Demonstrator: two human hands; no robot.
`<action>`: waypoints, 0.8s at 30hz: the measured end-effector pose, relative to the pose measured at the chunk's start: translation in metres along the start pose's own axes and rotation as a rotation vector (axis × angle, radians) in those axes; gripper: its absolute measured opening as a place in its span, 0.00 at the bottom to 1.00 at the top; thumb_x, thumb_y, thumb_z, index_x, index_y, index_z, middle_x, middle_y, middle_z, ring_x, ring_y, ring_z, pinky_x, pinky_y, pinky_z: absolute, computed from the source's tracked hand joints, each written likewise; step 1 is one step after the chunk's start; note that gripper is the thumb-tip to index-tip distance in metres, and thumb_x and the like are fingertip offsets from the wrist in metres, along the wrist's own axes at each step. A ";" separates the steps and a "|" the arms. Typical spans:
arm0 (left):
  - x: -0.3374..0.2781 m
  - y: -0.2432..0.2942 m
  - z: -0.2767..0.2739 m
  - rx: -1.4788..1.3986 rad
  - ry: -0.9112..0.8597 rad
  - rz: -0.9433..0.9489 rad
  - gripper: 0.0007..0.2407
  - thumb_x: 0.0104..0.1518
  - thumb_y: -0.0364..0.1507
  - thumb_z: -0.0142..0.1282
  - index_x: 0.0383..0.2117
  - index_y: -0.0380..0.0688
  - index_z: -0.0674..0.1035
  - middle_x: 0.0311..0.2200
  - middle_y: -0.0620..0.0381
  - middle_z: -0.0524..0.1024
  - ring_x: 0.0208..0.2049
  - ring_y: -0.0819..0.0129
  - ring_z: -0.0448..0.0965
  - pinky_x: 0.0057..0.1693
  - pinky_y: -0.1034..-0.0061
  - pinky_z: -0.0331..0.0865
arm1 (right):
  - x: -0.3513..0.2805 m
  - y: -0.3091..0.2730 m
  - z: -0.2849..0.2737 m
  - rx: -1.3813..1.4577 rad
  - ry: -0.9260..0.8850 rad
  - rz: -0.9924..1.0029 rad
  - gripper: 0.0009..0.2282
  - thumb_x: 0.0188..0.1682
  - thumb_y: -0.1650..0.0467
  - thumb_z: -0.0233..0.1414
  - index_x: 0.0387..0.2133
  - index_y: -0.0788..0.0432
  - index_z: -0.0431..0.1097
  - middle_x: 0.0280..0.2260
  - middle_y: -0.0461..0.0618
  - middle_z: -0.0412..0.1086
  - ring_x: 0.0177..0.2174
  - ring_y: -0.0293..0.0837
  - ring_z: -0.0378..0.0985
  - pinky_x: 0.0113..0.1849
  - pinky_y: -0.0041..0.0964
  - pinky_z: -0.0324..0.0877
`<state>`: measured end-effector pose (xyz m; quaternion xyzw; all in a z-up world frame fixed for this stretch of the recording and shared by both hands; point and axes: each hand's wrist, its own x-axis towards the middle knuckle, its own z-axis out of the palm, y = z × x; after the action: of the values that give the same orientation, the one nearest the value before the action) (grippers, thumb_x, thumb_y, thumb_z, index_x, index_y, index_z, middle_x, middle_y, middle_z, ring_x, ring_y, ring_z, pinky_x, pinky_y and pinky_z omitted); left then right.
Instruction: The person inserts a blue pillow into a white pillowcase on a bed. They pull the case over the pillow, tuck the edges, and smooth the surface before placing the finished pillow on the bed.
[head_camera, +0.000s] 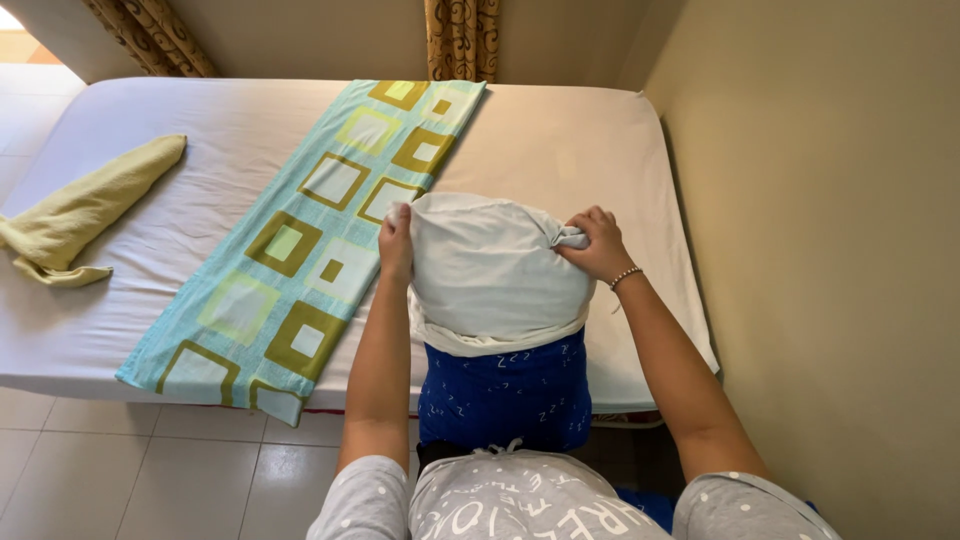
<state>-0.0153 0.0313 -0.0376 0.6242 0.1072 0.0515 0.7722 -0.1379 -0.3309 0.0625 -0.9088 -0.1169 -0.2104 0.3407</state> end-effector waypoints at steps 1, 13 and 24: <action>0.003 -0.001 -0.001 -0.001 0.003 -0.004 0.31 0.57 0.53 0.56 0.53 0.36 0.73 0.44 0.53 0.77 0.43 0.68 0.75 0.50 0.74 0.71 | 0.000 0.009 0.001 0.000 -0.005 0.000 0.15 0.34 0.64 0.68 0.30 0.56 0.74 0.34 0.51 0.74 0.34 0.51 0.76 0.37 0.42 0.72; -0.027 -0.012 -0.031 0.258 0.323 0.327 0.11 0.67 0.33 0.48 0.45 0.36 0.74 0.37 0.50 0.79 0.40 0.61 0.78 0.50 0.68 0.72 | 0.011 0.067 0.029 -0.067 0.206 0.330 0.20 0.46 0.60 0.63 0.40 0.63 0.65 0.38 0.60 0.68 0.39 0.59 0.70 0.41 0.53 0.69; -0.140 -0.041 0.011 1.139 -0.455 0.673 0.31 0.46 0.28 0.60 0.63 0.53 0.69 0.60 0.49 0.67 0.65 0.52 0.61 0.66 0.54 0.51 | -0.114 0.020 0.152 -0.145 -0.412 0.115 0.17 0.48 0.63 0.54 0.50 0.55 0.69 0.54 0.54 0.66 0.55 0.55 0.67 0.56 0.51 0.60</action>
<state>-0.1506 -0.0174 -0.0612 0.9264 -0.2459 0.0919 0.2700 -0.1852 -0.2524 -0.1048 -0.9598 -0.1168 -0.0086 0.2549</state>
